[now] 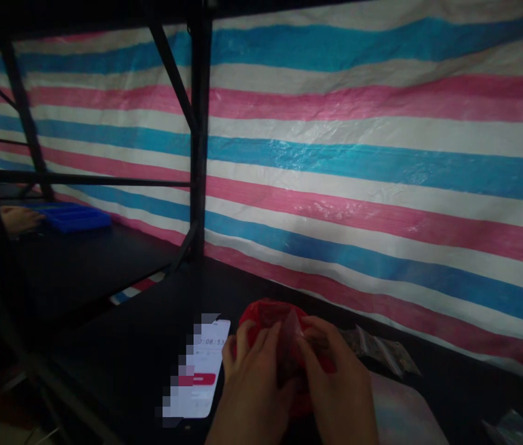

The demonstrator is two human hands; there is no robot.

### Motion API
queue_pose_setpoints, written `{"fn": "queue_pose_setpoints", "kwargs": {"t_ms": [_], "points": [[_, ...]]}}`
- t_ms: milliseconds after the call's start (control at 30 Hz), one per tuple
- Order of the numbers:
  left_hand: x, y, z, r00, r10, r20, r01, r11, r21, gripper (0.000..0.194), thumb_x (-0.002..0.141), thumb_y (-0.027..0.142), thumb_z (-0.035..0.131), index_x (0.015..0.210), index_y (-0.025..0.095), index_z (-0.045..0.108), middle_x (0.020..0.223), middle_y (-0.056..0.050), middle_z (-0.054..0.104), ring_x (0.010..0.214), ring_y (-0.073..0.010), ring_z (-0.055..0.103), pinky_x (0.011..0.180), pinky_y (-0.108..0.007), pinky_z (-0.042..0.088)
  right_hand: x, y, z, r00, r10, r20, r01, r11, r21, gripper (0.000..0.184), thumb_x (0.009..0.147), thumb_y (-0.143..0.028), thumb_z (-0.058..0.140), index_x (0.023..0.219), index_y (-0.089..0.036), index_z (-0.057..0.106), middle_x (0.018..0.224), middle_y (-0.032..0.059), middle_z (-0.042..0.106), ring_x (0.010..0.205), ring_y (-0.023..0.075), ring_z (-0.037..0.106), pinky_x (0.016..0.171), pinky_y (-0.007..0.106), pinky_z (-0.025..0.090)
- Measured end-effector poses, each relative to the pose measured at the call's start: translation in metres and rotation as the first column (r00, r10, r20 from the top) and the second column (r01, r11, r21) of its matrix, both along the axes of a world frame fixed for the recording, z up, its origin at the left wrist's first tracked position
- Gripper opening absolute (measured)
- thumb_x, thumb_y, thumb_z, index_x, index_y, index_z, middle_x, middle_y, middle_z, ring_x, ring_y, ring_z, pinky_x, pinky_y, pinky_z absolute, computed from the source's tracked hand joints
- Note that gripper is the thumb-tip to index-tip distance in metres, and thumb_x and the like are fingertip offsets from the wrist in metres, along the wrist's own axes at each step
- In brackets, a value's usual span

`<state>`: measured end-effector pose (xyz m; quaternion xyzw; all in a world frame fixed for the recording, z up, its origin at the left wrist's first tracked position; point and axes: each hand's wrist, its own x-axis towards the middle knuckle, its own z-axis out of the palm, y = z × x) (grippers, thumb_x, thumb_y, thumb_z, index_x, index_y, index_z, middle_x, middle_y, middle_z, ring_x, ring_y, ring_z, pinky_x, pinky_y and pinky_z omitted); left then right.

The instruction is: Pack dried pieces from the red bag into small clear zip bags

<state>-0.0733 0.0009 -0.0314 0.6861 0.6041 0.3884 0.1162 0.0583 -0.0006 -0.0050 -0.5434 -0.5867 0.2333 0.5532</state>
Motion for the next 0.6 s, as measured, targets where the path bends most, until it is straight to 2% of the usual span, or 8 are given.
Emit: {"fn": "queue_pose_setpoints", "kwargs": {"t_ms": [100,200,367,467,600], "points": [[0.002,0.004,0.006,1.0,0.011,0.001,-0.011,0.998,-0.066,0.043,0.087,0.019,0.061,0.127,0.025,0.074,0.138,-0.01,0.073,0.139,-0.0438,0.05,0.114,-0.069,0.036,0.004,0.0,-0.004,0.999,0.004,0.041,-0.004,1.0,0.012,0.03,0.091,-0.043,0.067,0.114,-0.029,0.08,0.113,0.0066,0.083,0.098,0.0282,0.081,0.088,0.039,0.065],[0.0,0.006,0.011,1.0,-0.005,-0.005,0.005,0.997,-0.076,0.029,0.09,0.021,0.061,0.114,0.027,0.076,0.128,-0.008,0.077,0.138,-0.0434,0.051,0.114,-0.073,0.033,0.01,0.002,-0.004,0.996,0.035,0.08,-0.037,0.999,0.023,0.034,0.091,-0.045,0.068,0.12,-0.029,0.078,0.115,0.0072,0.083,0.099,0.0285,0.08,0.089,0.04,0.065],[-0.004,0.007,0.004,0.999,0.046,-0.009,-0.046,0.991,-0.122,0.062,0.081,0.015,0.065,0.142,0.029,0.066,0.161,-0.013,0.054,0.144,-0.0443,0.045,0.115,-0.069,0.037,0.017,0.004,-0.003,0.994,0.029,0.102,-0.028,1.0,-0.011,0.035,0.089,-0.046,0.071,0.119,-0.028,0.077,0.096,0.0044,0.083,0.083,0.0259,0.08,0.08,0.036,0.065],[-0.006,0.006,0.006,1.0,0.0,-0.004,0.0,0.995,-0.098,0.056,0.085,0.016,0.063,0.139,0.031,0.069,0.155,-0.008,0.062,0.147,-0.0417,0.043,0.117,-0.066,0.037,0.019,0.003,-0.002,0.997,0.014,0.079,-0.013,1.0,-0.006,0.034,0.091,-0.046,0.069,0.119,-0.028,0.076,0.096,0.0045,0.082,0.084,0.0256,0.08,0.079,0.035,0.065],[-0.01,0.004,0.018,0.997,-0.07,-0.018,0.069,0.997,-0.04,0.041,0.089,0.012,0.063,0.123,0.032,0.076,0.143,-0.004,0.072,0.147,-0.0367,0.046,0.12,-0.064,0.03,0.017,0.002,0.001,0.998,0.018,0.061,-0.019,1.0,0.005,0.034,0.092,-0.046,0.067,0.12,-0.028,0.076,0.112,0.0074,0.082,0.098,0.0274,0.079,0.083,0.035,0.064]]}}
